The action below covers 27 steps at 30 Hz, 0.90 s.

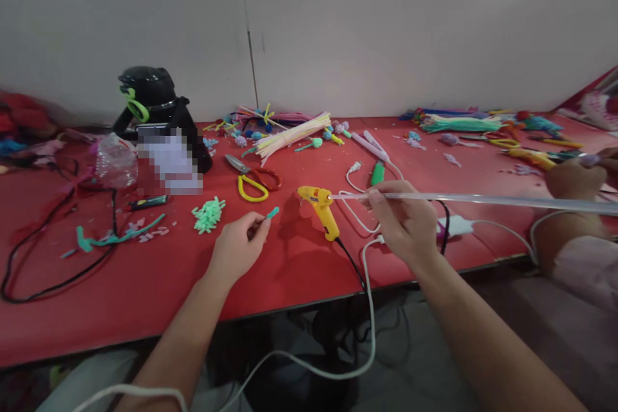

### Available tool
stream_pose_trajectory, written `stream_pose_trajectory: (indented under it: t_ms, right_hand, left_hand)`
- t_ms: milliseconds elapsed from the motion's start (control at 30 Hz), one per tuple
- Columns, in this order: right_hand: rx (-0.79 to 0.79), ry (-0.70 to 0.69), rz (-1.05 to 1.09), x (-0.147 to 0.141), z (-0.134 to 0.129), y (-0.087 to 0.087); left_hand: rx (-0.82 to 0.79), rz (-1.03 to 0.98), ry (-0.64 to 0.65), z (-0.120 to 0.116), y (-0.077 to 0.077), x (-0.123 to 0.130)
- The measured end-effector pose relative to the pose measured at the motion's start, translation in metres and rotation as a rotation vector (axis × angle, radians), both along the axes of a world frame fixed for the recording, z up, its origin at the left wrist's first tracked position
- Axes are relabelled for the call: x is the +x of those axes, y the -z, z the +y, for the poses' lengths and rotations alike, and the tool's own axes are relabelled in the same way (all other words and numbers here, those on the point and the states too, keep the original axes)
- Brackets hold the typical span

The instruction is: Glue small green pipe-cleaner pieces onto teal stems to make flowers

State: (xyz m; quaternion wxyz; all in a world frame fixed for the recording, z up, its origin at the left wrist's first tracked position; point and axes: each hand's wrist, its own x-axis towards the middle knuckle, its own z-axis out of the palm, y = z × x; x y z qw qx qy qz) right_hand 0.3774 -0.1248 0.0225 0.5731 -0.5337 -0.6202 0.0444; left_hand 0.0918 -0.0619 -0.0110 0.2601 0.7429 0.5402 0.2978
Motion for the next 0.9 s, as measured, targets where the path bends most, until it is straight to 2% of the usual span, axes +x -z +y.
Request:
stream_pose_trajectory:
  t_ms: [467,767,900]
  right_hand:
    - [0.080,0.047,-0.096,-0.005,0.001,-0.003]
    - [0.145,0.072,-0.369,-0.009,-0.001,-0.014]
    - [0.149,0.085,-0.422,-0.013,0.000,-0.019]
  left_hand:
    - [-0.027,0.001,-0.013,-0.001,0.001,0.001]
    - [-0.002,0.029,0.004,-0.001,-0.001,0.002]
    - [0.002,0.037,0.007,-0.001,0.000,0.003]
